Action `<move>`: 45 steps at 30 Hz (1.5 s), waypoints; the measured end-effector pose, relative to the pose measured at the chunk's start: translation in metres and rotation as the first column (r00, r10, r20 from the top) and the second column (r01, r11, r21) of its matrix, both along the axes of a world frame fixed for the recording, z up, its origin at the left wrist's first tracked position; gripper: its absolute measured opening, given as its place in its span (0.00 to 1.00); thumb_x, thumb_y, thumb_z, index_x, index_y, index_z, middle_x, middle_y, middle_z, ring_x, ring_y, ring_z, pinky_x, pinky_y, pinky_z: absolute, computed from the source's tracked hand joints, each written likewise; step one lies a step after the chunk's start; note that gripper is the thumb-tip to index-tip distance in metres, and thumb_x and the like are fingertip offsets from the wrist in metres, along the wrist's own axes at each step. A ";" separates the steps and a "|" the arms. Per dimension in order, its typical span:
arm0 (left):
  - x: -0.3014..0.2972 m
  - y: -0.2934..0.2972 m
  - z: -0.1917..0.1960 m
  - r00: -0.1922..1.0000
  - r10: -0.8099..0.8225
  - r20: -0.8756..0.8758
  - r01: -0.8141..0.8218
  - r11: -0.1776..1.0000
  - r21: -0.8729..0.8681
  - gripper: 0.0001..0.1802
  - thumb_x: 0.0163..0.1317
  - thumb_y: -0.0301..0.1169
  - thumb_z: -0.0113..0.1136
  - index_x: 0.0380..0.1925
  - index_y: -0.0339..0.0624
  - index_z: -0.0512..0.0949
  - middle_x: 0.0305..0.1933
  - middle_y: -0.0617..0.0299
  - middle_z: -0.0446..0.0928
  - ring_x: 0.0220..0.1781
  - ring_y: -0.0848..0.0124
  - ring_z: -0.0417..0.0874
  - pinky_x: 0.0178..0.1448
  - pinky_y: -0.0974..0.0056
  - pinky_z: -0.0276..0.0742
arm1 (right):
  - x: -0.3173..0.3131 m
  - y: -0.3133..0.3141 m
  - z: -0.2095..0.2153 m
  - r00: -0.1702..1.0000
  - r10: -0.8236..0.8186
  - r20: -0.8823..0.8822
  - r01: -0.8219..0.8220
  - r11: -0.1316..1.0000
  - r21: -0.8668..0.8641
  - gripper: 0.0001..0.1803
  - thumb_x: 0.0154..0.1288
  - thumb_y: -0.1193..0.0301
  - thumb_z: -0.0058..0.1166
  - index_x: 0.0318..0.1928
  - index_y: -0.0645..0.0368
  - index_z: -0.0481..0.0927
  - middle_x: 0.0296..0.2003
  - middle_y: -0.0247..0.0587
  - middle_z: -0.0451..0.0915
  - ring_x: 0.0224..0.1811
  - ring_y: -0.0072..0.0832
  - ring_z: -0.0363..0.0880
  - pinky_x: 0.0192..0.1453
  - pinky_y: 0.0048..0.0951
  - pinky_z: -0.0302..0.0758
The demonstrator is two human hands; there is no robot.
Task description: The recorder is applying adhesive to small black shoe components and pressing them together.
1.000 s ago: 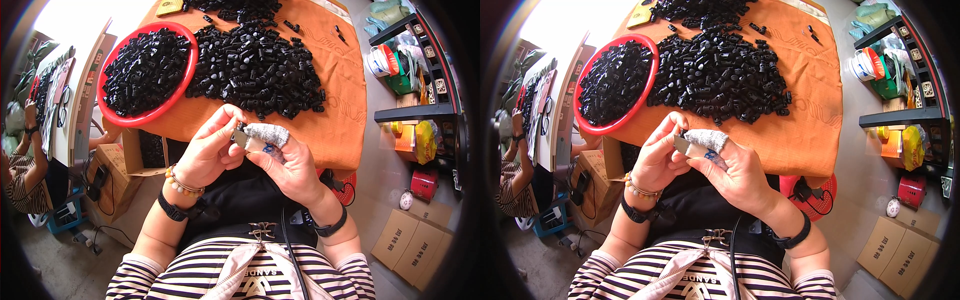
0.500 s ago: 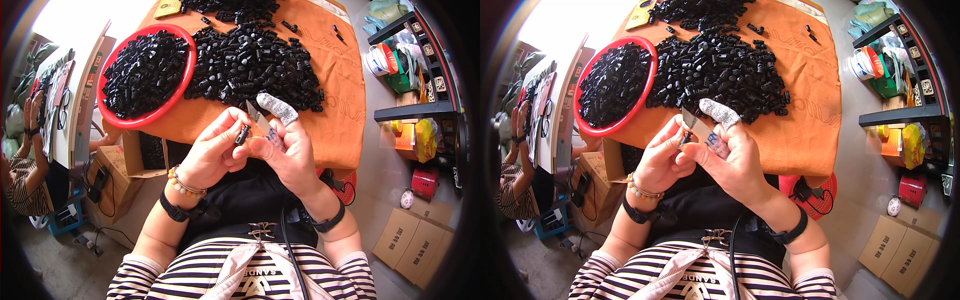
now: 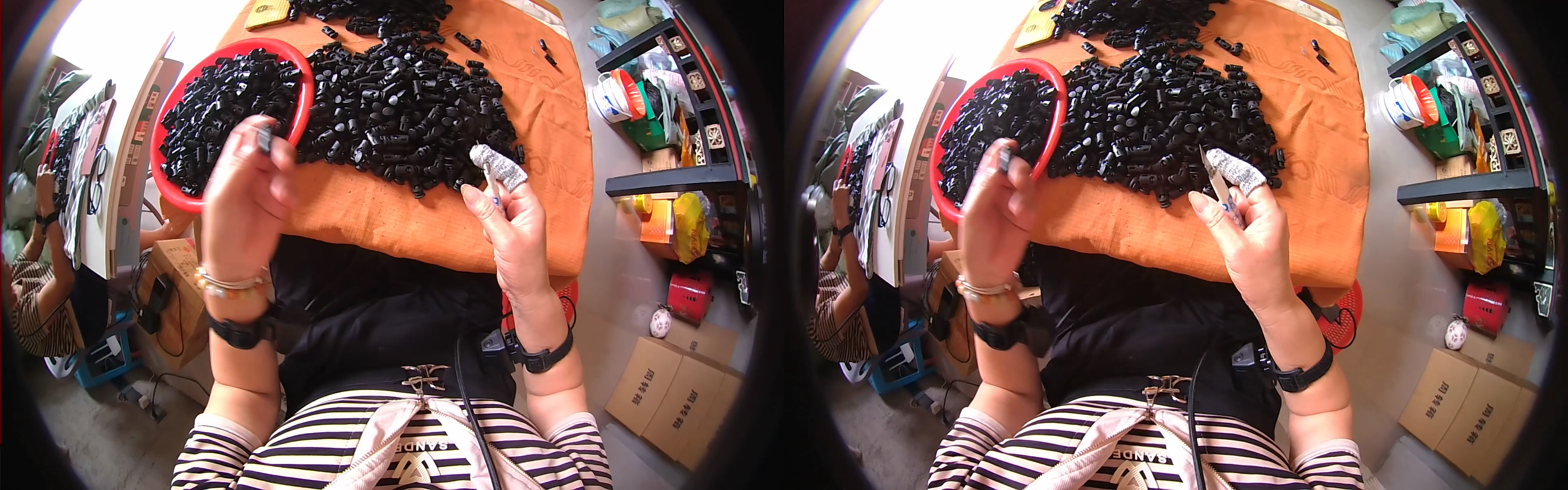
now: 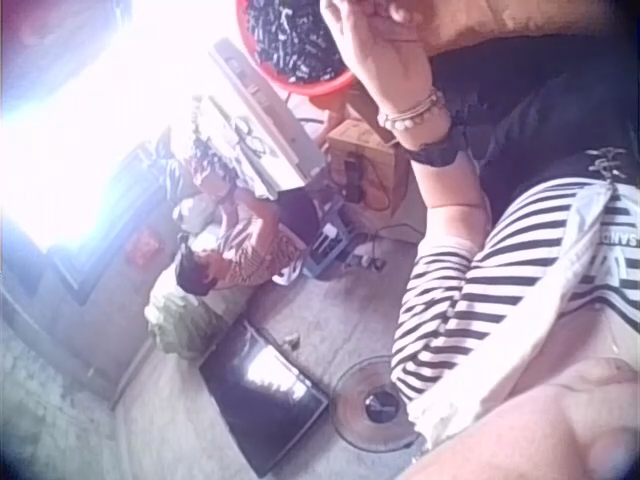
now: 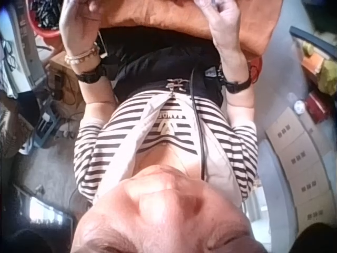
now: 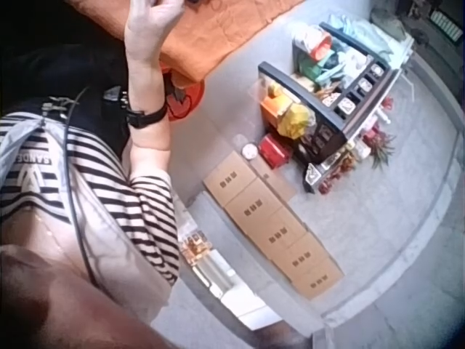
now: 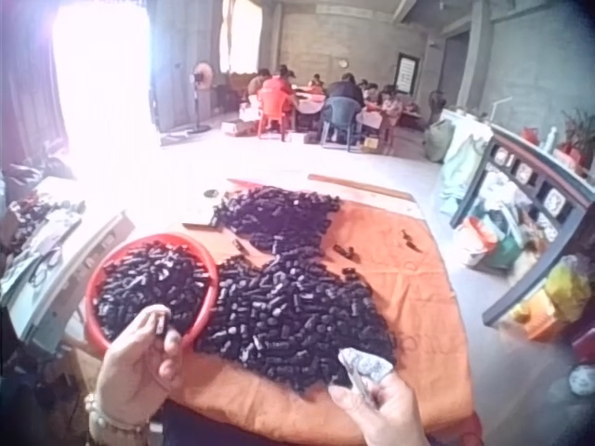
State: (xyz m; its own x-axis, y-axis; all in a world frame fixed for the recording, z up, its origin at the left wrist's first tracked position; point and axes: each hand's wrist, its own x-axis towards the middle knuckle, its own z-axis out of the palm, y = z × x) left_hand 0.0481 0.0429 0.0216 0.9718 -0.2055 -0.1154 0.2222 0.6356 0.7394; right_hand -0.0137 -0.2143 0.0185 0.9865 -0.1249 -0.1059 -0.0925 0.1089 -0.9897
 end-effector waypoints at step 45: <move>-0.039 -0.055 -0.021 0.877 -0.423 -0.227 0.365 0.895 -0.257 0.12 0.68 0.31 0.43 0.49 0.40 0.68 0.29 0.65 0.71 0.26 0.77 0.71 0.31 0.73 0.72 | -0.014 0.028 0.003 0.964 0.239 0.114 -0.241 0.971 0.001 0.32 0.62 0.73 0.56 0.63 0.65 0.57 0.37 0.34 0.72 0.35 0.14 0.70 0.38 0.15 0.69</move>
